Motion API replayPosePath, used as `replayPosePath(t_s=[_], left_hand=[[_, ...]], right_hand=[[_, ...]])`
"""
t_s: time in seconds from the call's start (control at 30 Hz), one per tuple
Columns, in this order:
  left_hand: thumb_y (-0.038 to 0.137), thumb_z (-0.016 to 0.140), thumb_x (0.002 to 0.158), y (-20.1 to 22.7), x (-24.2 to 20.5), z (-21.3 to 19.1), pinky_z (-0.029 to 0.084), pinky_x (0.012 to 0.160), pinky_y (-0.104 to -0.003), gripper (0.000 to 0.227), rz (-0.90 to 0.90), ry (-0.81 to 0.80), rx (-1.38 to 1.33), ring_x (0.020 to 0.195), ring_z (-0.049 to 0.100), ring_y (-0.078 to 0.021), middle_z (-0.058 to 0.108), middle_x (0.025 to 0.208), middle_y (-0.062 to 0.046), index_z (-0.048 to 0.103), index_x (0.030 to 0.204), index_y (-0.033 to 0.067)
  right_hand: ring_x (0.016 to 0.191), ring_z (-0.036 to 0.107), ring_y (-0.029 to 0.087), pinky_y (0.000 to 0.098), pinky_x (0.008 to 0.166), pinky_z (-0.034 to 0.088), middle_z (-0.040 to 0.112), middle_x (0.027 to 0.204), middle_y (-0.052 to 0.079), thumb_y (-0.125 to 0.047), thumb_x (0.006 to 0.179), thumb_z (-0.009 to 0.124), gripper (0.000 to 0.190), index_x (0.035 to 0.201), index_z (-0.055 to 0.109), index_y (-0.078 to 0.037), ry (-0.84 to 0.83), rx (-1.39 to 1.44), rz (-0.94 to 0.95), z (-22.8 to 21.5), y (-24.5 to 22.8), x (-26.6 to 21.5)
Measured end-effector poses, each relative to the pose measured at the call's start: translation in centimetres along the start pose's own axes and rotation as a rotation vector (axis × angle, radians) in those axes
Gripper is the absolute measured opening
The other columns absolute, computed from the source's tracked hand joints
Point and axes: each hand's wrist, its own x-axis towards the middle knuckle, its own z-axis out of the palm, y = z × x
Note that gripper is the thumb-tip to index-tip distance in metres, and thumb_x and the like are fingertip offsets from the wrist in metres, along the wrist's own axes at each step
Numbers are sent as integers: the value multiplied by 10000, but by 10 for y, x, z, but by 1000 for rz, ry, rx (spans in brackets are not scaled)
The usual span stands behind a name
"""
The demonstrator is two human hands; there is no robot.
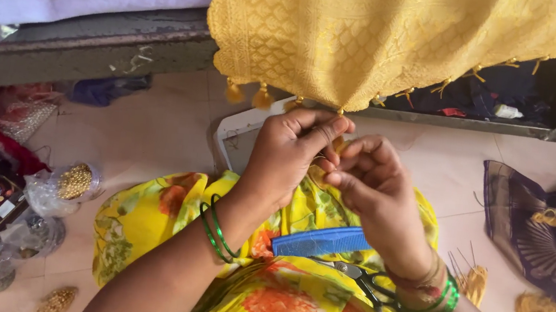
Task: The person sits on the floor and attaches tassels to the scalloped edge of a yellow fabric, tying each tassel's cord around the edge and pulling it tight. They occasionally use a blue comb to smooth the tassel fringe and use scissors to trim ends.
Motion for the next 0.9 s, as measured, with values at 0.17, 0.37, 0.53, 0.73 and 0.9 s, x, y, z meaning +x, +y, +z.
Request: replayPosePath(t_s=[0.17, 0.37, 0.53, 0.73, 0.9], left_hand=[[182, 726, 972, 13, 5, -15, 464, 503, -217, 212, -16, -7, 161, 578, 577, -42, 681, 754, -2, 768, 1013, -22], [203, 781, 903, 42, 14, -20, 394, 495, -237, 192, -2, -189, 576, 563, 497, -30, 691, 719, 29, 817, 938, 18], [190, 774, 899, 28, 16, -30, 522, 652, -235, 181, 71, -227, 567, 729, 610, -32, 740, 801, 34, 794, 944, 15], [158, 648, 1018, 9, -5, -22, 537, 785, -234, 179, 274, -111, 518, 853, 666, -61, 740, 895, -14, 740, 1009, 5], [150, 634, 1014, 11, -15, -12, 512, 698, -248, 177, 332, 68, 454, 779, 619, -64, 675, 862, -5, 719, 1089, 15]], right_hand=[[854, 627, 152, 277, 759, 521, 690, 902, 38, -12, 880, 742, 111, 984, 741, -49, -47, -955, -309, 8, -37, 0], [895, 590, 298, 420, 824, 502, 638, 867, 72, 12, 872, 755, 122, 964, 743, -68, -113, -1660, -746, 27, -117, 33], [933, 602, 308, 420, 836, 516, 642, 917, 73, -19, 868, 761, 133, 989, 728, -66, -282, -1643, -808, 48, -138, 68], [903, 662, 300, 413, 771, 547, 643, 1003, 74, -46, 844, 751, 187, 1021, 706, -87, -523, -1593, -798, 60, -126, 89], [783, 690, 292, 404, 652, 549, 648, 1020, 70, -79, 860, 739, 180, 1038, 716, -97, -467, -1696, -813, 66, -120, 96]])
